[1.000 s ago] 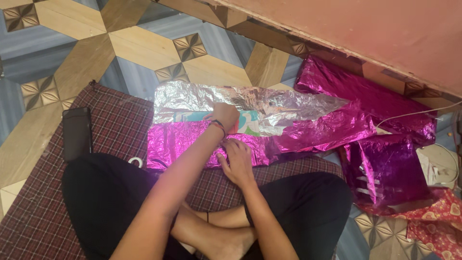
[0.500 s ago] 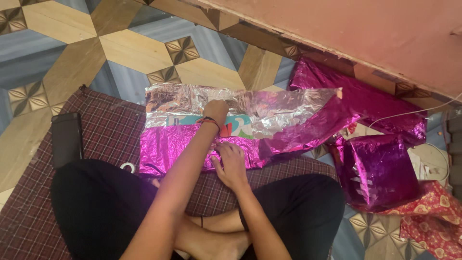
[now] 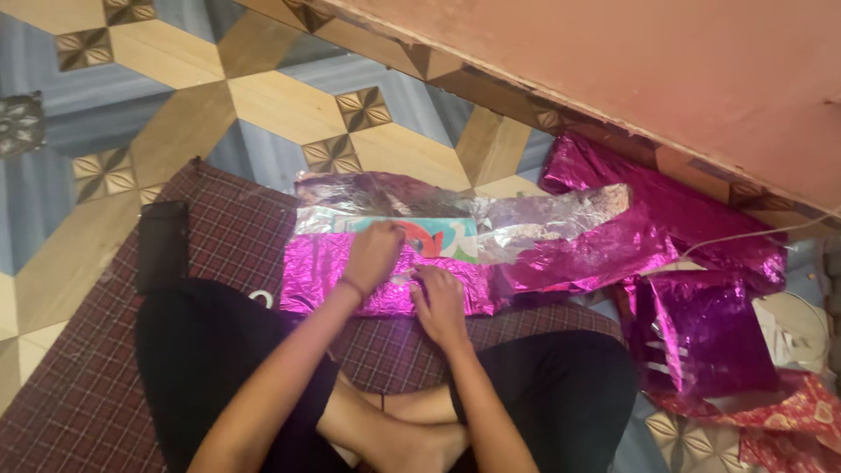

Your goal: The person wraps a rectangular box with shiny pink and silver wrapping paper. They fold the paper over the box, smooth the edges, and secure the paper with tape while sitting on the floor.

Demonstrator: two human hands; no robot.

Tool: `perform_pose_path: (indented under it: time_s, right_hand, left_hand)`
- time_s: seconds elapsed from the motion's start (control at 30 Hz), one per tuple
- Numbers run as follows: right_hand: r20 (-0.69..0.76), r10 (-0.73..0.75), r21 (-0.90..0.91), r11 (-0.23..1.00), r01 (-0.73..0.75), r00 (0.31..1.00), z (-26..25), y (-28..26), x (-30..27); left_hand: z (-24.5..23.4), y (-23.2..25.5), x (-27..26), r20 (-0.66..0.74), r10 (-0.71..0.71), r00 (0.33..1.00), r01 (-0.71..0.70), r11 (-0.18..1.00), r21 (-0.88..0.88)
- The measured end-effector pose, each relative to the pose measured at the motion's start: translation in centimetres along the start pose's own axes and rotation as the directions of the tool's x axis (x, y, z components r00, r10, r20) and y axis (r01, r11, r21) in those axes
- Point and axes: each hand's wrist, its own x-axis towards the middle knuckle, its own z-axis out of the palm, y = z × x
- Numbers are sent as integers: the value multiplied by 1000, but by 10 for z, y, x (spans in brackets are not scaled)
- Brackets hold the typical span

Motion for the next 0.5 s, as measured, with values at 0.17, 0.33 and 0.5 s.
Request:
perform_pose_path:
  time_s: [0.17,0.33,0.5]
  right_hand:
    - [-73,55,255,966,-35,996,16,21,-6]
    - [-4,292,781,598,-179,956,41,72,-17]
    - [165,427,843,406,-352,889,51,117,-32]
  left_hand:
    - [-9,28,-90,118,-231,966,257,798,-544]
    - [2,32,-87,112,-292,950,300,746,-595]
    - [-17,48,-67,200,-269,942,317,519,-794]
